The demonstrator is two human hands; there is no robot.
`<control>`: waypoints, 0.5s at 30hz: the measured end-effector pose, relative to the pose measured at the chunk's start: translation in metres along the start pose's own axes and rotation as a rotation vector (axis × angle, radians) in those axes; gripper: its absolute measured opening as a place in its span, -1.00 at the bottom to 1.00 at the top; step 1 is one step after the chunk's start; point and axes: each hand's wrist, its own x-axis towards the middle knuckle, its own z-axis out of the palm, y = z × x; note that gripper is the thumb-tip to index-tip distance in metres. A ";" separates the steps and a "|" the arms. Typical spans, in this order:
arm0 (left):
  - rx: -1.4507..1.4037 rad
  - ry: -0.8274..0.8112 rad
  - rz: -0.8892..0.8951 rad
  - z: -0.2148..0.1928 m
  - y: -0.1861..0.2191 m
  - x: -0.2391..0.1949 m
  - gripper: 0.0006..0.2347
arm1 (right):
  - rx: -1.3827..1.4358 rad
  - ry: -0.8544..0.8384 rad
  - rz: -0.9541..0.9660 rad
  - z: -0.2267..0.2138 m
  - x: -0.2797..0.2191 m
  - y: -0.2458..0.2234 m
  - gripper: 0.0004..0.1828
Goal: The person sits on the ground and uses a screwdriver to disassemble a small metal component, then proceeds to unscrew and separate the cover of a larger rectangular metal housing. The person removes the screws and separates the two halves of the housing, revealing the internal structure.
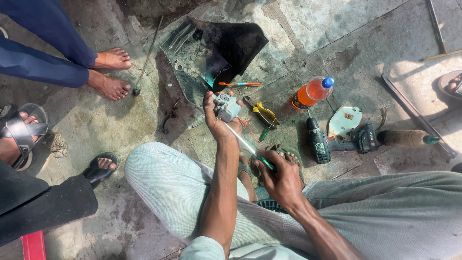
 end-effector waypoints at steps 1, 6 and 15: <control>-0.001 -0.004 0.008 0.001 0.002 -0.001 -0.74 | 0.043 -0.020 0.061 0.000 0.001 -0.003 -0.72; -0.020 -0.052 0.069 0.000 0.014 0.009 -0.74 | 0.199 -0.066 0.147 0.008 0.010 -0.006 -0.72; -0.140 0.029 -0.056 -0.013 0.018 0.016 -0.67 | 0.279 -0.327 0.362 -0.006 0.030 -0.027 -0.70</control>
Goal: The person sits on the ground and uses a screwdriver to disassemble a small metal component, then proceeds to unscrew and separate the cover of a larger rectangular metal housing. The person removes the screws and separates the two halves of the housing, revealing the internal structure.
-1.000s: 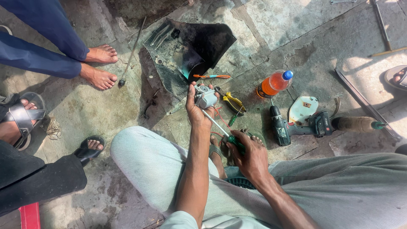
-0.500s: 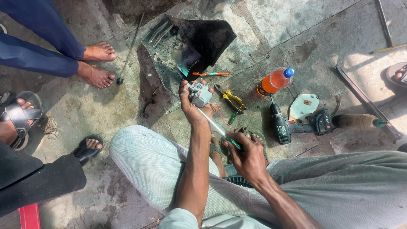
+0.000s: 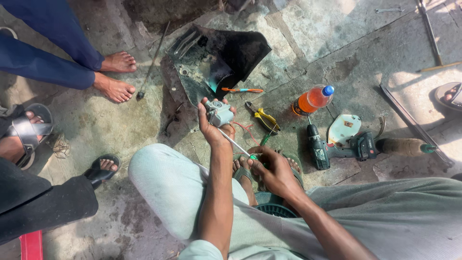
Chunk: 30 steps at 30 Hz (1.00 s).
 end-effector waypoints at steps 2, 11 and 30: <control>-0.047 0.038 -0.021 -0.002 0.001 -0.003 -0.62 | -0.196 0.025 -0.197 -0.007 -0.006 -0.008 -0.71; -0.093 -0.060 -0.023 -0.013 -0.006 -0.006 -0.66 | -0.362 0.143 -0.437 -0.007 -0.042 0.001 -0.62; -0.026 -0.049 0.007 -0.003 -0.007 -0.016 -0.67 | -0.336 0.245 -0.616 0.000 -0.036 -0.004 -0.68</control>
